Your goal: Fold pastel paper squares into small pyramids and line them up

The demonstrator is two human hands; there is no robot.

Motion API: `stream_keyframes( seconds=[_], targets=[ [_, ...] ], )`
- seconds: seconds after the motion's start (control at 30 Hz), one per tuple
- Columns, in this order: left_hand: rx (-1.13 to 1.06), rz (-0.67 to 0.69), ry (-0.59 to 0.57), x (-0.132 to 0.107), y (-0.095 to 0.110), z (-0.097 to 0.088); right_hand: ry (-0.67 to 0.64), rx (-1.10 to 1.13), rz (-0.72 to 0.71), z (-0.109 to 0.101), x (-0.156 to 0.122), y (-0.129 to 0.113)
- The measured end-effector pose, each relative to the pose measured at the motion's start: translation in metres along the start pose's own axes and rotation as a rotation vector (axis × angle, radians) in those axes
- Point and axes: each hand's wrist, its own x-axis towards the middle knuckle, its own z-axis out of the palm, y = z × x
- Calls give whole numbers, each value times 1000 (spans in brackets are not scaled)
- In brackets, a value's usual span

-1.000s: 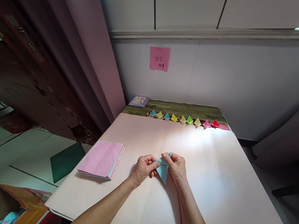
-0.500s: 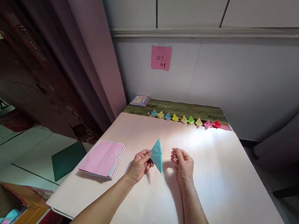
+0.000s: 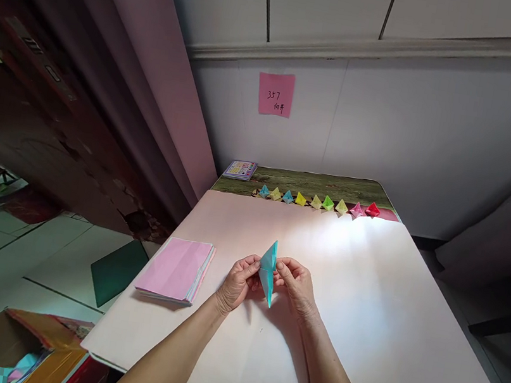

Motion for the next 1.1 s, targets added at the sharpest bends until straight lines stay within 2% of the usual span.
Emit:
stream_keyframes(
  seconds=[0.73,0.93,1.1],
  targets=[
    [134,8,-71,-2,-1,2,46,104,41,-5,3,-1],
    [168,67,12,0,-8,1,56,4,-22,-14,5,-4],
    [199,110,27,1,-12,2,-20,-152,-62,-22,8,-4]
  ],
)
